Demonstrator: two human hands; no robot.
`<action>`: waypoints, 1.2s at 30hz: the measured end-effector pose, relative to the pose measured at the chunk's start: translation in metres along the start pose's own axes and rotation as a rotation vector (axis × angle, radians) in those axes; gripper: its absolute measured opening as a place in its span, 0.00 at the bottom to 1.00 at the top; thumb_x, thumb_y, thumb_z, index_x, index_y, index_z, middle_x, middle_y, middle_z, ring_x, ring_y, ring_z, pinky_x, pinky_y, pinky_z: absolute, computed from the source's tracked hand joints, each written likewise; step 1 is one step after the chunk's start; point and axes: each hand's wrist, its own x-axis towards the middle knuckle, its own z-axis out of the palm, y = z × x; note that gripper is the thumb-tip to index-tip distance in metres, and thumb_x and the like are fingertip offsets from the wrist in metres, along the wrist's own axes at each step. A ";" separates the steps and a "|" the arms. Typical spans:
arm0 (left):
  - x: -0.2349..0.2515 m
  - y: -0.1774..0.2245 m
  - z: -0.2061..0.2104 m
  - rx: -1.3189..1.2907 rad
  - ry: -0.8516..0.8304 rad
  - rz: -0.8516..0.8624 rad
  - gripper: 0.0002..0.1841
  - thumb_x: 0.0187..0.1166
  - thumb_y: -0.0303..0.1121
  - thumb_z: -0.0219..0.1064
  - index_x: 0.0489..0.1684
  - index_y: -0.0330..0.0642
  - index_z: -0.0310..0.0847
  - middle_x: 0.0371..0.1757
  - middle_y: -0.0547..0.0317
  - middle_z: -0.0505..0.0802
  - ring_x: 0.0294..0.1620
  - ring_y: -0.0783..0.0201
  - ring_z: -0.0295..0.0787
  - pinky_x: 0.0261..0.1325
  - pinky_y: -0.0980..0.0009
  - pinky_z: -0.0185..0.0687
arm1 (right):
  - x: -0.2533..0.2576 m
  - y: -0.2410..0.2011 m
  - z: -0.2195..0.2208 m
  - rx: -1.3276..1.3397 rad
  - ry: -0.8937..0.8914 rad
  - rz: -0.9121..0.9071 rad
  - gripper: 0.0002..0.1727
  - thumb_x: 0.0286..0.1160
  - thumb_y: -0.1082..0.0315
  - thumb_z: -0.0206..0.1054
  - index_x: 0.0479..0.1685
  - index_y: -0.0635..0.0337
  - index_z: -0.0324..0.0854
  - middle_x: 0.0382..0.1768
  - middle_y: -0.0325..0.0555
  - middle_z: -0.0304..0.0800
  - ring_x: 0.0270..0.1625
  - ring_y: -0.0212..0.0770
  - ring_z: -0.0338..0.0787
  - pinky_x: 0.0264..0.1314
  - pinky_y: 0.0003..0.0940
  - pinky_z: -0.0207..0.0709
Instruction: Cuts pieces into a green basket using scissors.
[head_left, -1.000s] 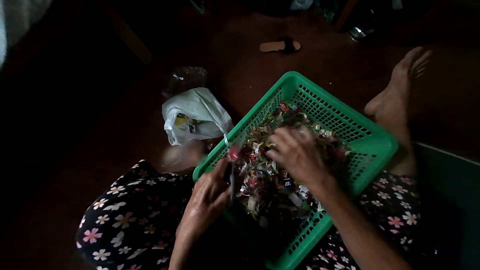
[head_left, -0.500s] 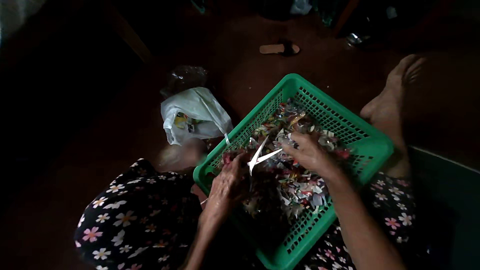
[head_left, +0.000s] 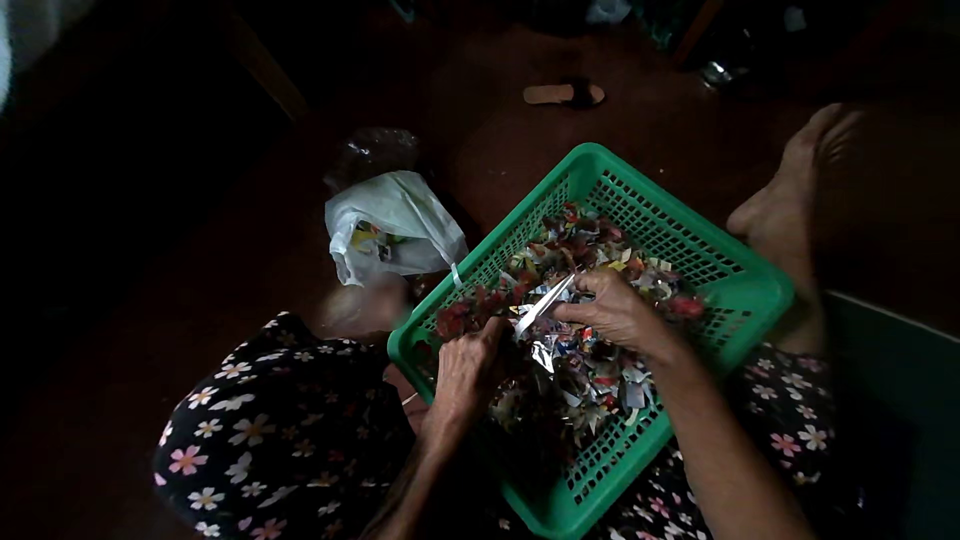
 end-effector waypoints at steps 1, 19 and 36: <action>-0.001 0.001 -0.004 -0.007 -0.058 -0.023 0.13 0.75 0.30 0.67 0.54 0.40 0.89 0.28 0.45 0.93 0.28 0.42 0.92 0.31 0.43 0.83 | 0.000 0.001 0.000 0.005 -0.002 0.003 0.07 0.63 0.74 0.82 0.35 0.64 0.90 0.31 0.44 0.90 0.34 0.31 0.86 0.41 0.29 0.81; 0.003 0.009 -0.012 -0.116 -0.309 -0.066 0.16 0.81 0.35 0.65 0.61 0.38 0.86 0.41 0.42 0.94 0.44 0.40 0.93 0.47 0.40 0.83 | -0.001 -0.003 -0.002 -0.116 0.020 0.138 0.10 0.61 0.70 0.85 0.32 0.64 0.88 0.26 0.48 0.86 0.28 0.37 0.82 0.33 0.37 0.77; -0.009 0.003 -0.016 0.160 -0.123 -0.010 0.25 0.82 0.38 0.67 0.74 0.34 0.79 0.50 0.32 0.93 0.45 0.31 0.92 0.46 0.30 0.82 | -0.028 0.043 0.037 -0.259 0.213 0.031 0.30 0.80 0.70 0.66 0.83 0.69 0.69 0.85 0.65 0.67 0.85 0.61 0.70 0.86 0.55 0.64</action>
